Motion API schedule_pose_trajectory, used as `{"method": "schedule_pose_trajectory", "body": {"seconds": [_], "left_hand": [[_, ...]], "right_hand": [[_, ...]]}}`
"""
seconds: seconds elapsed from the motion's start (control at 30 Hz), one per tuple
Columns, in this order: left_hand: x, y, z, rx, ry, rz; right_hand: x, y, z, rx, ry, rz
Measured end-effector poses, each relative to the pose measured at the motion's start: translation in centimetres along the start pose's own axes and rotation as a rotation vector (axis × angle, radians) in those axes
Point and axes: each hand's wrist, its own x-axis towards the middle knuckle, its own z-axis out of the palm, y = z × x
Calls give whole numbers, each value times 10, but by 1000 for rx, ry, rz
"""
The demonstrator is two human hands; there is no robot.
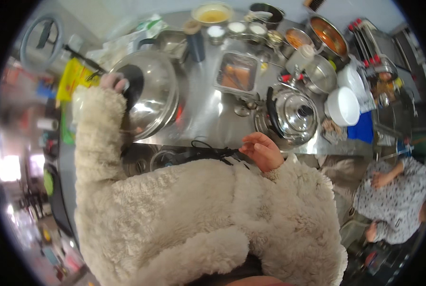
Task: The person handles multiple ingredient packets and containers in a commercial kitchen, opening and pouring contents into a pot. They move between the countertop and a refrigerated display, retrieving and placing items while organizing the workspace.
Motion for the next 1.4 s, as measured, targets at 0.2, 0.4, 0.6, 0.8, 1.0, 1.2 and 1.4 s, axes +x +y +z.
{"method": "schedule_pose_trajectory", "body": {"seconds": [0.2, 0.4, 0.6, 0.8, 1.0, 1.2, 1.4], "left_hand": [[9, 104, -39, 344, 59, -136], [-27, 211, -11, -270, 74, -180], [-76, 345, 101, -781, -322, -121], [-72, 418, 173, -998, -402, -635], [-75, 423, 164, -1323, -510, -1004], [-81, 427, 164, -1325, -526, -955], [-91, 429, 156, -1112, -598, -597]], "right_hand": [[-38, -8, -21, 21, 75, -123], [-83, -17, -46, 35, 96, -180], [-127, -28, -73, 47, 123, -179], [-172, -39, -99, 53, 107, -177], [-205, -38, -116, 89, 120, -191], [-230, -29, -115, 104, 164, -258], [-238, -6, -96, 166, 229, -310]]}}
